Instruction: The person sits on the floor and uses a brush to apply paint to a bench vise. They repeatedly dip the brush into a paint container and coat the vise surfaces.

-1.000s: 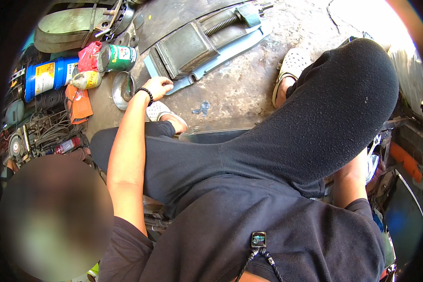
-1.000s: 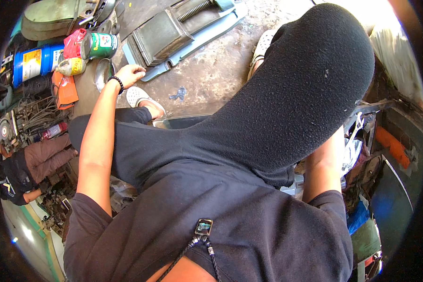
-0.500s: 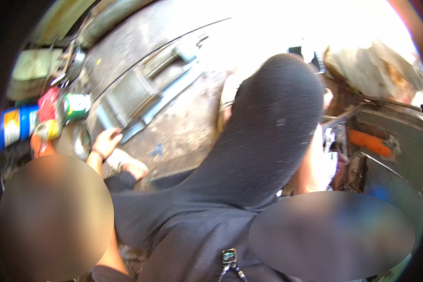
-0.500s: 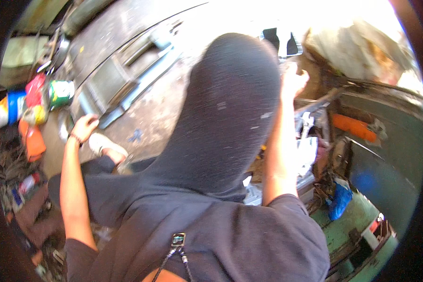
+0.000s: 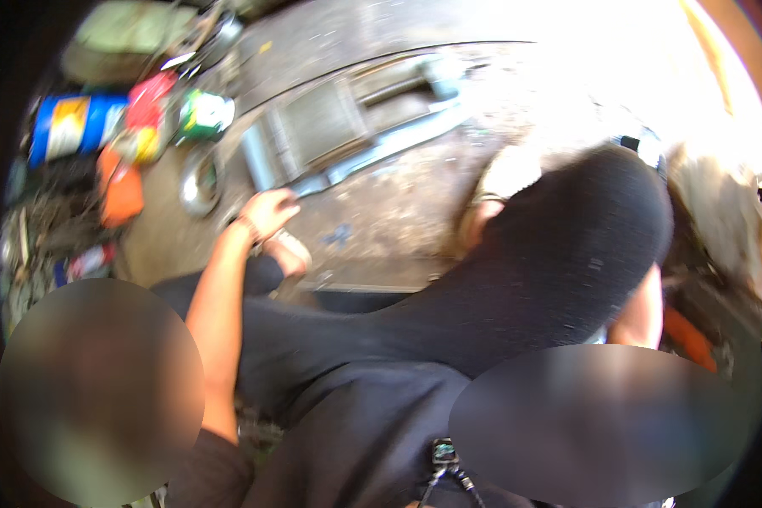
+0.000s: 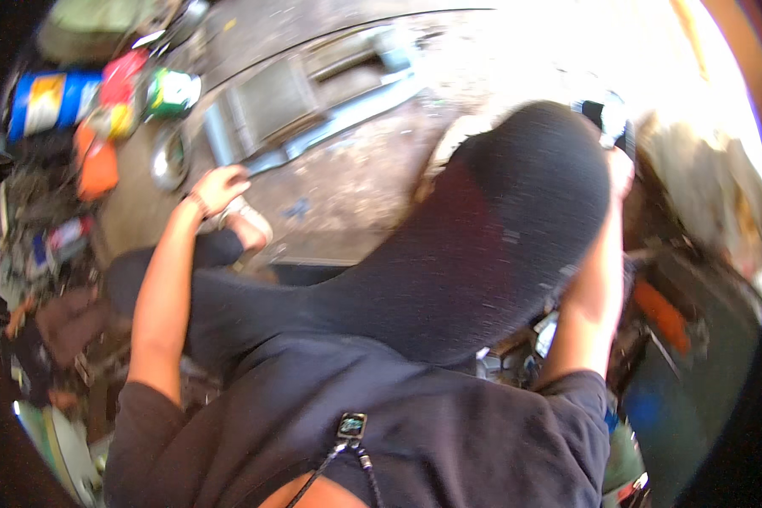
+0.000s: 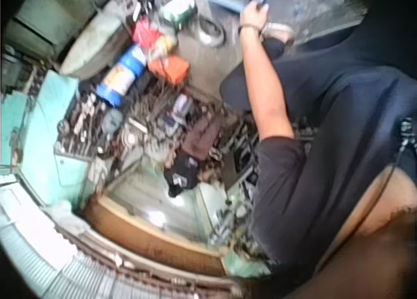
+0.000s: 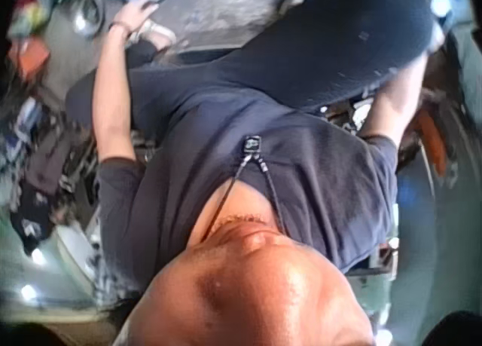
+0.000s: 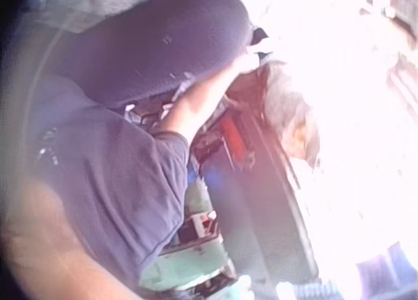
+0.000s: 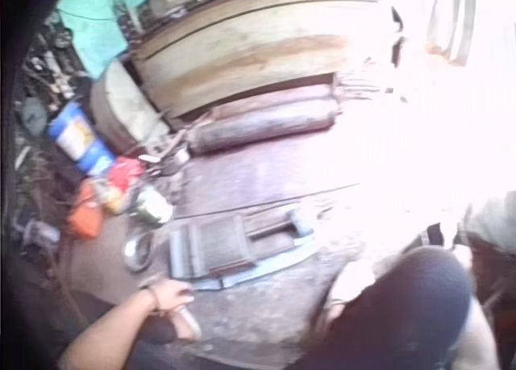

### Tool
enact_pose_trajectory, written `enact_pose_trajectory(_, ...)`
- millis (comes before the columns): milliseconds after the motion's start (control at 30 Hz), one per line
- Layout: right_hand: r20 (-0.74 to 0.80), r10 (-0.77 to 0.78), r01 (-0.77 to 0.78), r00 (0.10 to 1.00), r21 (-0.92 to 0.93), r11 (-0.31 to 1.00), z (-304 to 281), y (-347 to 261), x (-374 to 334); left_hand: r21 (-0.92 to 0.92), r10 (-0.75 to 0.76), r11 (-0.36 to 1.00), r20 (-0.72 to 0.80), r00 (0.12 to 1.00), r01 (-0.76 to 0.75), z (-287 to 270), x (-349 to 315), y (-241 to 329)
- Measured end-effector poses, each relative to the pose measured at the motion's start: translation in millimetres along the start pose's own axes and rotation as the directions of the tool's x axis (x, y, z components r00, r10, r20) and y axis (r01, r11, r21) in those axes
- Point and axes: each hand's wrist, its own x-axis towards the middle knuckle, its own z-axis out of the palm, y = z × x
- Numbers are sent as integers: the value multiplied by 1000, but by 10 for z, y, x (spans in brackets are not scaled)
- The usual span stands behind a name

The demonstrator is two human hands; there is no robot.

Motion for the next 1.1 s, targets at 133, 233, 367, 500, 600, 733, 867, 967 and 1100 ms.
enact_pose_trajectory(133, -90, -44, 49, 995, 51, 998, -68, -96, -99, -125, -145, 980, 91, 985, 156, 126, -91, -12)
enact_pose_trajectory(233, -210, -85, 117, 974, 148, 982, -145, -100, -147, -41, -180, 981, 153, 972, 188, 198, -90, 24)
enact_pose_trajectory(367, -356, -115, 211, 927, 244, 947, -165, 192, -509, -52, -186, 979, 177, 967, 197, 181, -42, 45)
enact_pose_trajectory(500, -375, 20, -24, 927, -6, 1000, -79, 711, -1363, -89, -100, 990, 111, 989, 110, 184, 82, -15)
enact_pose_trajectory(600, -264, 150, -154, 953, 5, 988, -83, 1074, -1929, 56, 15, 998, 120, 993, -22, 222, 171, -89)
enact_pose_trajectory(733, -466, 301, -205, 832, 247, 947, -70, 1606, -2334, 6, 44, 999, 183, 982, -46, 205, 309, -131)
enact_pose_trajectory(867, -291, 499, -325, 816, 483, 813, -59, 1930, -2465, -47, -1, 999, 121, 993, 7, 84, 403, 59)
enact_pose_trajectory(967, -301, 448, -338, 842, 354, 872, -11, 1923, -2580, -73, 25, 997, 81, 996, -19, 34, 358, 198)
enact_pose_trajectory(1100, -337, 442, -368, 831, 262, 892, -29, 1959, -2734, -149, 40, 988, 92, 995, -25, 58, 230, 313)
